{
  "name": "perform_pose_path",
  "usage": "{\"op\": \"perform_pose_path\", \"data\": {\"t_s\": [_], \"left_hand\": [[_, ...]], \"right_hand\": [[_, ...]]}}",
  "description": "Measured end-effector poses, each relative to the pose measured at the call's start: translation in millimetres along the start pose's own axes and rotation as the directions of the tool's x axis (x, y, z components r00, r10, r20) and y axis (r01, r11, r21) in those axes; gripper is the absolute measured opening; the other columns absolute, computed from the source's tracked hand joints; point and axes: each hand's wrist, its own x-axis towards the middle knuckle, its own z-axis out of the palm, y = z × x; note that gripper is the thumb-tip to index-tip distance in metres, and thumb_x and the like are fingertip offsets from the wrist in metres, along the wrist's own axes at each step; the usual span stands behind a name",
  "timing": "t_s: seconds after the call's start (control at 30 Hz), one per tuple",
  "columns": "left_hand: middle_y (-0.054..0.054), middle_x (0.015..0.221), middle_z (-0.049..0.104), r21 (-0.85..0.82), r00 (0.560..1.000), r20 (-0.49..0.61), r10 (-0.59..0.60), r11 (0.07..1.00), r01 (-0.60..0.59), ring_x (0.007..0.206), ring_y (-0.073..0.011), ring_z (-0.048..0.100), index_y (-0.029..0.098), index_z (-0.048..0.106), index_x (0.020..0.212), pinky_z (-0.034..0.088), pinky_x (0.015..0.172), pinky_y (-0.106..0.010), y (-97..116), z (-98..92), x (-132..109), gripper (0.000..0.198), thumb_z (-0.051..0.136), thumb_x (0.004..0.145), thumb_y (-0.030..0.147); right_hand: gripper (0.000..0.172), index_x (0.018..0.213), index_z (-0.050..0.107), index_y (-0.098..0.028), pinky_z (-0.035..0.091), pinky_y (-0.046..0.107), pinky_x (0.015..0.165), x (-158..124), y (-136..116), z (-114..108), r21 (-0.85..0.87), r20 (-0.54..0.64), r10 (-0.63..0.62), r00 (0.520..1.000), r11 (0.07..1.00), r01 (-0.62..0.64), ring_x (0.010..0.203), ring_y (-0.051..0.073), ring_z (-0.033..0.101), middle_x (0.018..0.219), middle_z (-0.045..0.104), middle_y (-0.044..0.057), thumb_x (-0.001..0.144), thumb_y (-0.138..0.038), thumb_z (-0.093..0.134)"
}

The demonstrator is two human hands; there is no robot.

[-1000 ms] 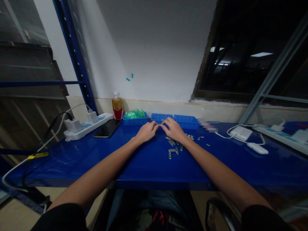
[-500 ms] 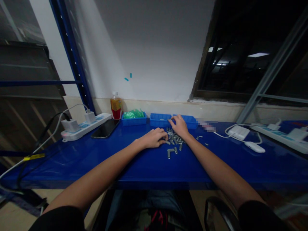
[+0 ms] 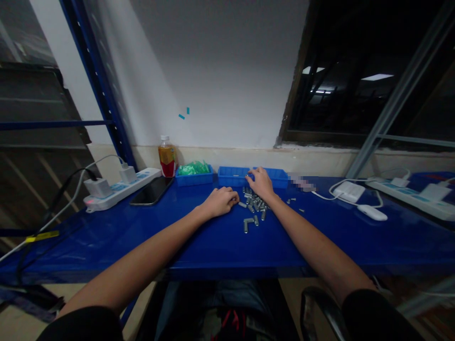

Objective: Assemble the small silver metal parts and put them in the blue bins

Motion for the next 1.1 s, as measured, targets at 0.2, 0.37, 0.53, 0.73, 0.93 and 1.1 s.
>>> {"op": "perform_pose_path", "data": {"t_s": [0.2,0.37,0.53,0.73,0.93,1.1], "left_hand": [[-0.007,0.105,0.061,0.053,0.981,-0.163,-0.105,0.992,0.115,0.097,-0.0215,0.055,0.022,0.052,0.105,0.043,0.080,-0.033,1.6,0.6,-0.8,0.019,0.042,0.090,0.019],[-0.009,0.100,0.061,-0.005,0.938,-0.281,-0.206,0.977,0.213,0.095,-0.0220,0.056,0.020,0.048,0.107,0.043,0.081,-0.034,-5.1,-4.2,0.7,0.019,0.035,0.093,0.020],[-0.010,0.096,0.059,-0.067,0.923,-0.317,-0.217,0.976,0.206,0.091,-0.0223,0.056,0.017,0.047,0.104,0.044,0.080,-0.035,-12.8,-4.8,2.6,0.017,0.034,0.092,0.018],[-0.010,0.100,0.059,-0.099,0.927,-0.343,-0.151,0.987,0.124,0.094,-0.0207,0.055,0.017,0.046,0.110,0.044,0.084,-0.034,-15.2,-3.2,3.1,0.021,0.031,0.095,0.018],[-0.008,0.102,0.061,-0.017,0.947,-0.310,-0.080,0.997,0.079,0.095,-0.0207,0.053,0.019,0.052,0.106,0.044,0.085,-0.034,-18.0,-4.5,0.8,0.018,0.041,0.093,0.023],[-0.008,0.099,0.062,0.065,0.938,-0.327,-0.117,0.987,0.146,0.091,-0.0213,0.053,0.018,0.054,0.103,0.043,0.080,-0.033,-16.8,-5.9,0.8,0.024,0.033,0.097,0.028]], "right_hand": [[0.024,0.101,0.065,-0.017,0.041,0.036,0.087,-7.1,-20.2,-17.1,-0.001,-0.006,-0.093,0.996,0.996,0.093,0.099,0.025,0.050,0.098,0.057,0.012,0.090,-0.030,0.047],[0.020,0.103,0.061,-0.018,0.040,0.035,0.088,-19.0,-55.2,-28.0,0.082,0.128,-0.333,0.934,0.942,0.325,0.099,0.023,0.050,0.100,0.060,0.009,0.088,-0.027,0.051],[0.019,0.102,0.059,-0.017,0.041,0.034,0.087,-25.6,-68.5,-23.0,0.052,0.180,-0.364,0.914,0.931,0.360,0.098,0.022,0.051,0.102,0.060,0.009,0.087,-0.026,0.054],[0.023,0.100,0.059,-0.017,0.040,0.032,0.088,-25.4,-64.2,-24.1,0.052,0.158,-0.356,0.921,0.934,0.353,0.097,0.020,0.052,0.098,0.060,0.008,0.095,-0.030,0.041],[0.034,0.087,0.060,-0.016,0.039,0.031,0.086,-21.6,-63.5,-20.7,0.039,0.197,-0.336,0.921,0.941,0.335,0.091,0.018,0.052,0.088,0.060,0.008,0.098,-0.027,0.031],[0.020,0.097,0.057,-0.017,0.041,0.029,0.083,-23.5,-62.3,-21.9,0.166,0.112,-0.299,0.948,0.946,0.279,0.090,0.018,0.053,0.090,0.060,0.006,0.094,-0.030,0.042]]}}
